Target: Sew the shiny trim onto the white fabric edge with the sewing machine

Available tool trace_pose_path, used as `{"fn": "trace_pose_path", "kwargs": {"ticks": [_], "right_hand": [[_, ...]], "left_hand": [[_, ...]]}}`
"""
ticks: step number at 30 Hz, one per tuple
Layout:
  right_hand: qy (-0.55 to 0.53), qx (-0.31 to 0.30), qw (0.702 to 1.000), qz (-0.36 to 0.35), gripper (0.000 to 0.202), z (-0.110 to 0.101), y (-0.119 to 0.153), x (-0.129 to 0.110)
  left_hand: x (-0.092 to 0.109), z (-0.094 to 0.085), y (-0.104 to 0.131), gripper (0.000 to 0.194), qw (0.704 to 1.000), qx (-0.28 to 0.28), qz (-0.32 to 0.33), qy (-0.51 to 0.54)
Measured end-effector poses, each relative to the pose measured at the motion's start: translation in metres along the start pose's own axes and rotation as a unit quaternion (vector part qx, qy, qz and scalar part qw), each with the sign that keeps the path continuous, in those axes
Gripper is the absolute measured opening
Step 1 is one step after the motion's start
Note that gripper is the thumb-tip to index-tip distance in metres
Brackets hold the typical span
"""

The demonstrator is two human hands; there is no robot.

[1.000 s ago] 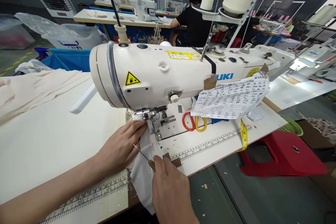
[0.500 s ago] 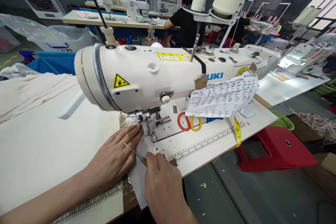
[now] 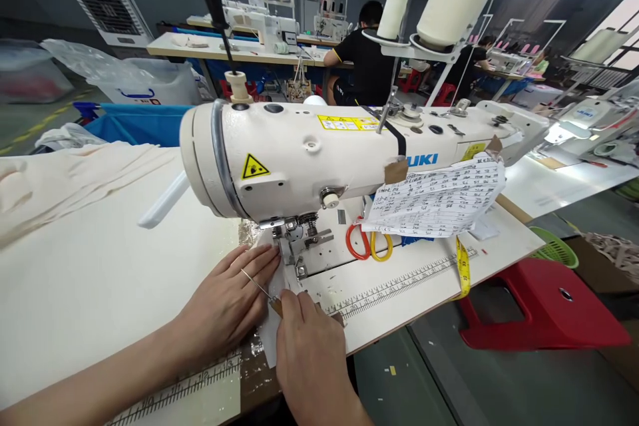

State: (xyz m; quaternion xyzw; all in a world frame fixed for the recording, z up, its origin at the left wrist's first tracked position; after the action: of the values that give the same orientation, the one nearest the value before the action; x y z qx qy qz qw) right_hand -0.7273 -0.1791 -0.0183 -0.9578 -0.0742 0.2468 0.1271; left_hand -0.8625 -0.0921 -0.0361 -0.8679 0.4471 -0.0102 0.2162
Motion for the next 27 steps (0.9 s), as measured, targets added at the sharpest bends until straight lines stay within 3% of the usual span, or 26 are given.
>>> {"fn": "trace_pose_path", "kwargs": {"ticks": [11,18,27], "right_hand": [[0.001,0.016,1.000,0.009,0.031,0.010,-0.015,0.002],[-0.129,0.055,0.990,-0.010,0.033,0.001,-0.003,-0.003],[-0.124,0.042,0.991,-0.022,0.031,-0.001,0.015,0.010]], "left_hand": [[-0.013,-0.005,-0.014,0.040,0.999,-0.004,-0.028,-0.031],[-0.025,-0.004,-0.014,0.040,0.997,0.008,-0.008,-0.074],[0.003,-0.008,-0.007,0.043,1.000,0.017,0.000,-0.007]]}}
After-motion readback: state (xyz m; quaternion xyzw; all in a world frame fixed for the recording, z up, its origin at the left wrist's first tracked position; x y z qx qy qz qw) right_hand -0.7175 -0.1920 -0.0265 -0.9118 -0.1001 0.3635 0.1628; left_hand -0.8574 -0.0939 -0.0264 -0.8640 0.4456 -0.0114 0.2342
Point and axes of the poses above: each hand's wrist, its own y-axis away from the middle knuckle, its own z-axis out of the palm, x = y × z, the point moved 3 cm from there along -y, towards the middle knuckle, and after that the axes turned 12 degrees about -y, right-handed, at the moved point
